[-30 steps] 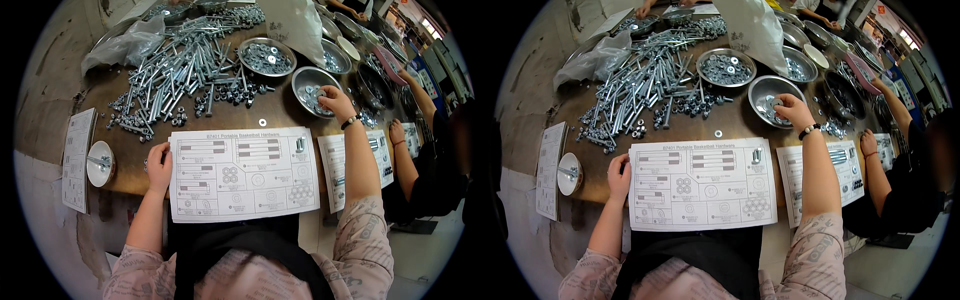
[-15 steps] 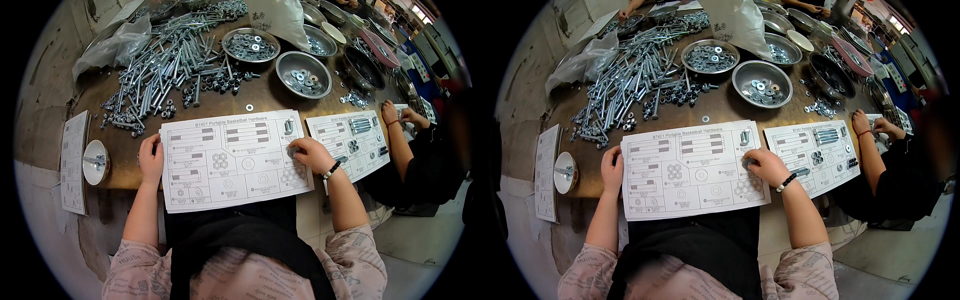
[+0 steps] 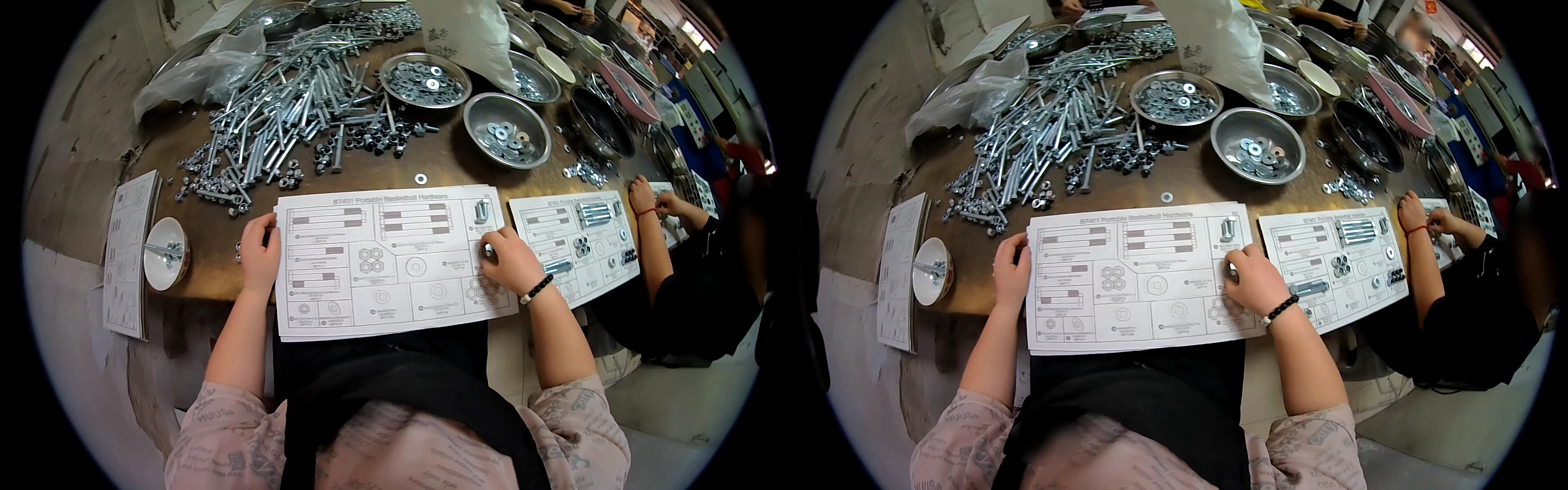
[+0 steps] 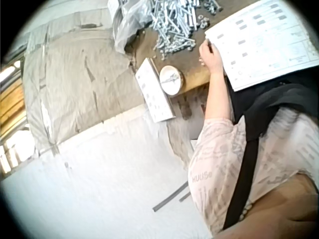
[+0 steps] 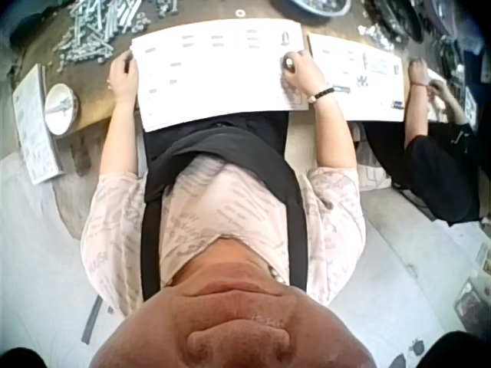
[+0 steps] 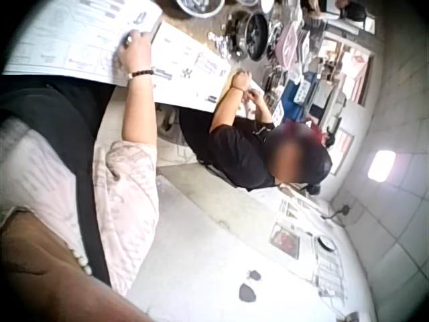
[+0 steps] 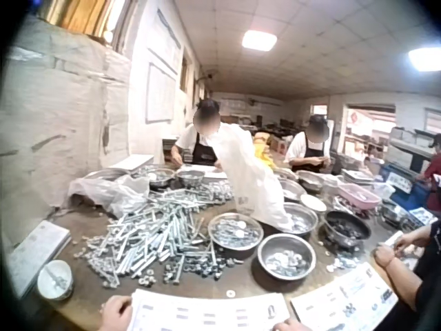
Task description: The person sorts metal fasteners, including bolts, nuts, and washers, from a large pile on a table. They place selected items onto a printed layout sheet that shows diagrams of the required components. The person also transfers some fasteners into a plastic bag and a metal bowl.
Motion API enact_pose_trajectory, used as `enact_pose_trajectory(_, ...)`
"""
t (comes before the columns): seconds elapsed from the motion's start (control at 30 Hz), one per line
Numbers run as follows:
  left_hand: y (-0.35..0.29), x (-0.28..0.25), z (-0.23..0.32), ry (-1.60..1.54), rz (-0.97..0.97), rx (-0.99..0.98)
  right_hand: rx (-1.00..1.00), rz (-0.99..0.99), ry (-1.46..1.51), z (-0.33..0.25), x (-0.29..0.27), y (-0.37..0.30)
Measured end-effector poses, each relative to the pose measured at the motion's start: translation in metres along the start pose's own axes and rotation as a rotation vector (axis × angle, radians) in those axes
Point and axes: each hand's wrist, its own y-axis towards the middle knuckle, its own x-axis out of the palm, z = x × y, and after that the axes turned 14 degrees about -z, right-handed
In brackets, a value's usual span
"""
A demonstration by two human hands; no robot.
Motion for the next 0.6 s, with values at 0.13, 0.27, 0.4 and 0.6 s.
enact_pose_trajectory(0.13, 0.0, 0.001, 0.001, -0.02, 0.008, -0.02, -0.019, -0.023, 0.051, 0.001, -0.009, -0.005)
enact_pose_trajectory(0.27, -0.002, -0.002, -0.002, -0.047, 0.008, -0.015, 0.02, 0.042, 0.147, -0.022, -0.023, -0.002)
enact_pose_trajectory(0.4, 0.001, -0.007, 0.01, -0.052, 0.024, 0.006, -0.093, 0.022, 0.165, -0.042, -0.02, 0.014)
enact_pose_trajectory(0.6, 0.052, -0.026, -0.001, 0.262, 0.052, 0.038, -0.254, -0.12, 0.185, -0.08, 0.01, 0.055)
